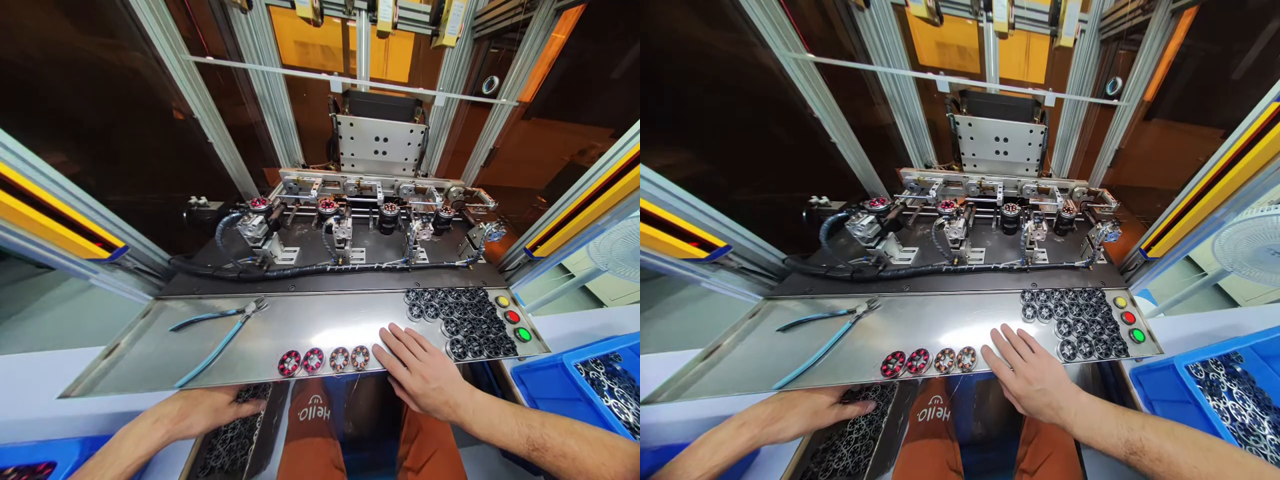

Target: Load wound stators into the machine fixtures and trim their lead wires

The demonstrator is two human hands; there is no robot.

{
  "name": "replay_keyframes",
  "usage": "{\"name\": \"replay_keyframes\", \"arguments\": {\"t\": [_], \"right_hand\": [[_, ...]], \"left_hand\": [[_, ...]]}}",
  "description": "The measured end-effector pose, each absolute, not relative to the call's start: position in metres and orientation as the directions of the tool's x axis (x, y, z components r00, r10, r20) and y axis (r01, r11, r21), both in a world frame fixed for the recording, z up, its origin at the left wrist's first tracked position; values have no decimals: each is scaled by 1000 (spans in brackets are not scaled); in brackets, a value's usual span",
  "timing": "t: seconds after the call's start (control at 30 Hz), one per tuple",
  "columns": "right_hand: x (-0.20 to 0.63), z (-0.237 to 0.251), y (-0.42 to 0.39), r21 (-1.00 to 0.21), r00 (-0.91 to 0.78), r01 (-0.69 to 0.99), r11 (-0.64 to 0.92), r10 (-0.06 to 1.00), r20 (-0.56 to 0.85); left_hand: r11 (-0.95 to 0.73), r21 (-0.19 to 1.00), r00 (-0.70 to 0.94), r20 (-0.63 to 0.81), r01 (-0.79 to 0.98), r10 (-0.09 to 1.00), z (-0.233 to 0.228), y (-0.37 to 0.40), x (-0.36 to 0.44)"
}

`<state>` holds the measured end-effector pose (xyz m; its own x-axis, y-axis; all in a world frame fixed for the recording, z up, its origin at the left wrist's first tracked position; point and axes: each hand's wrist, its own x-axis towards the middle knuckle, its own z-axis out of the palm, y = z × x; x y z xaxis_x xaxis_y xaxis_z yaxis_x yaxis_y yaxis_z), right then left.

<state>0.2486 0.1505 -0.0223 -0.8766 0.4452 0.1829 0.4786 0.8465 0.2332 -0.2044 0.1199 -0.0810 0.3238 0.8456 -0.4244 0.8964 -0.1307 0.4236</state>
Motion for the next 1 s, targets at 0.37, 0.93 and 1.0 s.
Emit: {"name": "replay_keyframes", "arguments": {"t": [0.37,0.93,1.0], "right_hand": [[249,-24,151,230,-875,483,845,451,178],[248,-23,152,233,-875,480,846,445,188],[248,-23,151,229,-875,481,847,444,193]], "left_hand": [[-99,481,375,-522,871,766,-79,121,-201],[-112,465,362,-493,878,791,-87,119,-207],[-104,481,368,-497,871,786,-90,119,-209]]}}
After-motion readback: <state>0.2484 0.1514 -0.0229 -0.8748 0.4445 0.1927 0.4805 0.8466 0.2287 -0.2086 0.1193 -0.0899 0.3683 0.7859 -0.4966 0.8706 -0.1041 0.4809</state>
